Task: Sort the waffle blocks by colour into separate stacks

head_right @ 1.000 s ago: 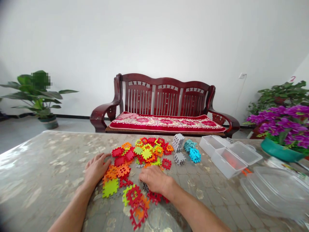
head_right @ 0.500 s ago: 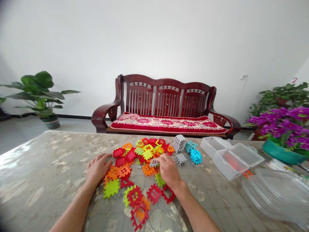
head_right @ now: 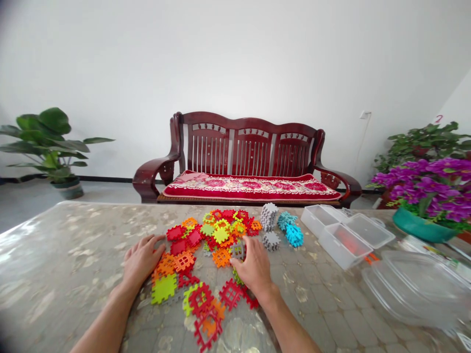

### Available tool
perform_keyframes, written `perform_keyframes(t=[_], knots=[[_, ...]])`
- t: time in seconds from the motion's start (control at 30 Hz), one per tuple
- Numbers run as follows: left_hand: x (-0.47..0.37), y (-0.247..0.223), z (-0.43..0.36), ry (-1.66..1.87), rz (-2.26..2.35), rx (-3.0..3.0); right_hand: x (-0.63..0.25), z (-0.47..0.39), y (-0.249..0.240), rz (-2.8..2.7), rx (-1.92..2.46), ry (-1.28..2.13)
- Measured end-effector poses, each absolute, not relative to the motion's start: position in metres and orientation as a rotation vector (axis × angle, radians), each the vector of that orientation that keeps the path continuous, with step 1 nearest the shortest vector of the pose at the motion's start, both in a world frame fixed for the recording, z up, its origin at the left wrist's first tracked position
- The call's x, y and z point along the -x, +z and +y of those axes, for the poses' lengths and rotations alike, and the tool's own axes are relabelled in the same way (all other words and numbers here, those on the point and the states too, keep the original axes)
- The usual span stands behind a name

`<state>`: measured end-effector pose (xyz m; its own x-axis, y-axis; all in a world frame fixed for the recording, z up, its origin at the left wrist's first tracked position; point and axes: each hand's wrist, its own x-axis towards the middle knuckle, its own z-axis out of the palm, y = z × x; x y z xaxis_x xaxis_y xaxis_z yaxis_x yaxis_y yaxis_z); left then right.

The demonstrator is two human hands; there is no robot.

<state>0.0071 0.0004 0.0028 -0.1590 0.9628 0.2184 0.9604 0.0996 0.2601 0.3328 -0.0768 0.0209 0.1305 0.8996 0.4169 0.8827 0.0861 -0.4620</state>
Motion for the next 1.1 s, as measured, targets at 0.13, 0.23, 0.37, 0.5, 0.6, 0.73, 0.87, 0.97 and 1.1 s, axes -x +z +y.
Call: perform_keyframes(t=[0.13,0.23,0.37,0.5,0.6,0.73,0.87,0.97,1.1], knots=[[-0.009,0.005,-0.001,0.54,2.332,-2.044,-0.325,-0.078,0.023,-1.77,1.871,-0.031],[-0.009,0.006,-0.002,0.521,2.344,-2.033,-0.325,-0.075,0.019,-1.769,1.901,-0.009],[-0.008,0.005,-0.001,0.507,2.329,-2.03,-0.328,-0.072,0.011,-1.737,1.862,0.034],[-0.006,0.002,0.0,0.551,2.329,-2.034,-0.331,-0.071,0.004,-1.68,1.79,0.15],[-0.005,0.001,0.002,0.558,2.318,-2.034,-0.332,-0.071,0.003,-1.679,1.758,0.173],[-0.005,0.0,0.003,0.551,2.317,-2.037,-0.329,-0.073,0.008,-1.718,1.77,0.091],[-0.005,0.0,0.003,0.545,2.322,-2.037,-0.324,-0.074,0.013,-1.752,1.823,0.051],[-0.005,0.001,0.002,0.551,2.317,-2.038,-0.321,-0.074,0.01,-1.759,1.825,0.048],[-0.006,0.002,0.001,0.567,2.32,-2.021,-0.327,-0.073,0.008,-1.72,1.791,0.054]])
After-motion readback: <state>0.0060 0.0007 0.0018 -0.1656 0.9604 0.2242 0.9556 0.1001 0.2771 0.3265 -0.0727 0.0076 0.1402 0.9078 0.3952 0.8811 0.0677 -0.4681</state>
